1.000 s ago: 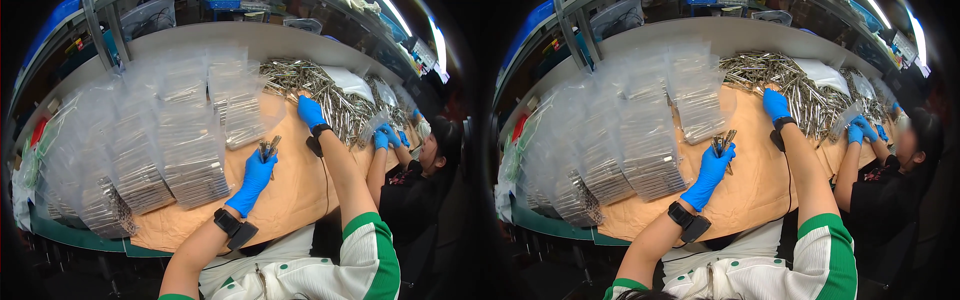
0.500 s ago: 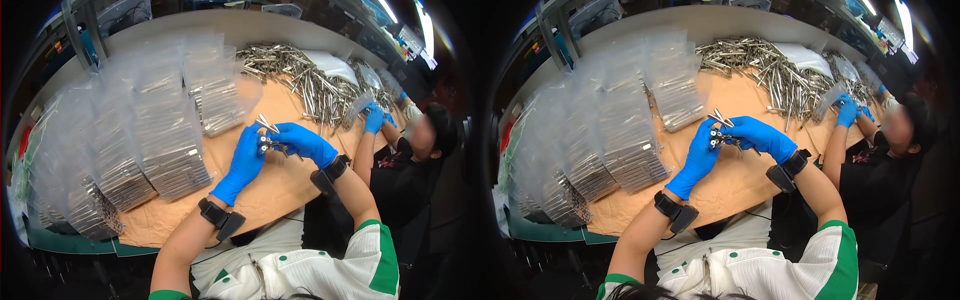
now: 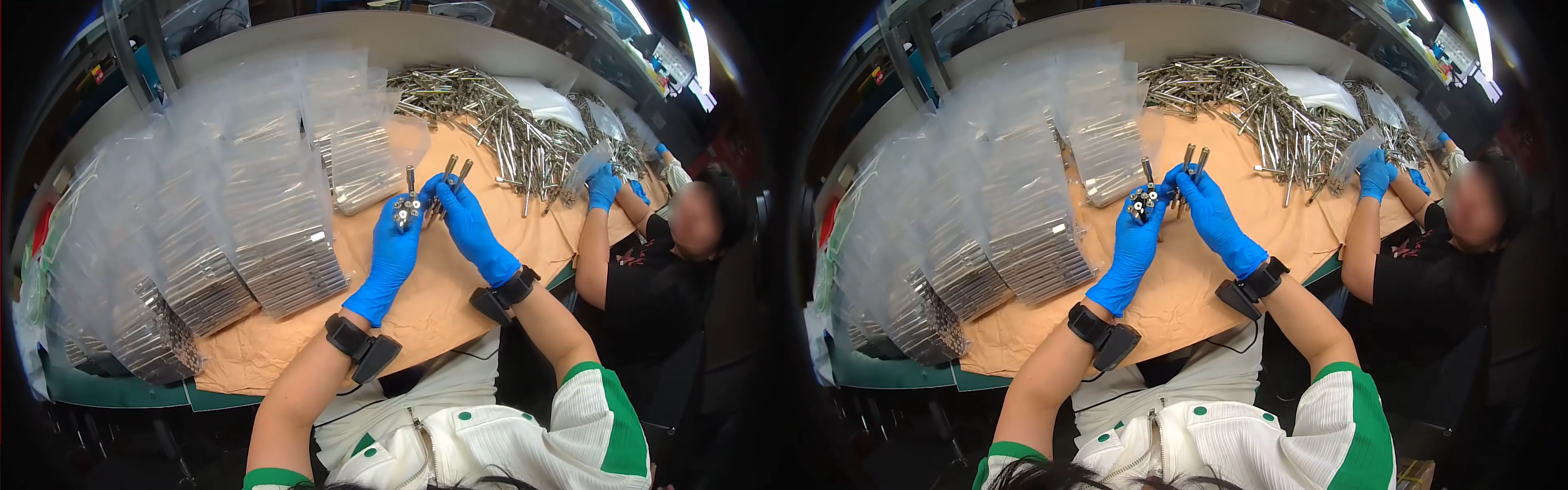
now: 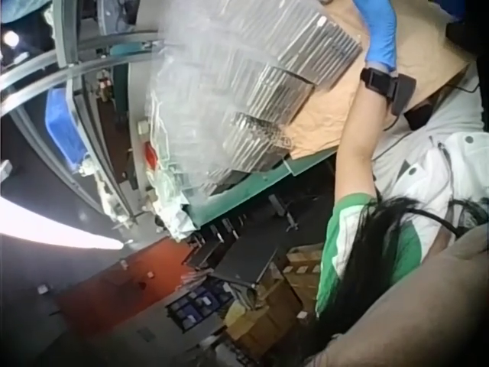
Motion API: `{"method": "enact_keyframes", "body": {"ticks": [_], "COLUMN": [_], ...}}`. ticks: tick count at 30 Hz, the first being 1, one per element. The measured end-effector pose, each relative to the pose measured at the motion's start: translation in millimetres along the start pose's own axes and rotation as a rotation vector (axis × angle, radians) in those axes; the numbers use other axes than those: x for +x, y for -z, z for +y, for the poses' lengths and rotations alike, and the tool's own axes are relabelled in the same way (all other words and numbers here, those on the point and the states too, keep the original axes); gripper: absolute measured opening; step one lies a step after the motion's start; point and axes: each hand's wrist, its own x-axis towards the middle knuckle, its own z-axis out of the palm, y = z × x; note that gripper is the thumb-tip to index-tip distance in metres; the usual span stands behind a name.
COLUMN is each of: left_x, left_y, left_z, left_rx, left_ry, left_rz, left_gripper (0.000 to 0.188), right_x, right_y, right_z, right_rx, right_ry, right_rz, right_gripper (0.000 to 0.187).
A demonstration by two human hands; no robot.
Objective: The person gathers metal rods by hand, aligns them into a bundle, and slides the bundle into a plastic bag. After placing the filled bag aside, the person reaches for more metal rods from a pile to begin another bundle.
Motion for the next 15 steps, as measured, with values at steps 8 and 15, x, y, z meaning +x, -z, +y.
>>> {"method": "enact_keyframes", "body": {"ticks": [8,15], "left_x": [1,0], "left_y": [6,10], "left_z": [-2,5], "left_rx": [-0.165,0.046], "left_ry": [0.29,0.22], "left_rz": [-0.098,-0.322], "left_gripper": [0.036,0.033], "right_x": [-3,-2], "right_y": [-23,18], "right_z": [1,1], "right_rx": [-0.021,-0.333], "right_ry": [0.005,0.107], "right_rz": [-0.125,-0.411], "right_gripper": [0.035,0.043]}}
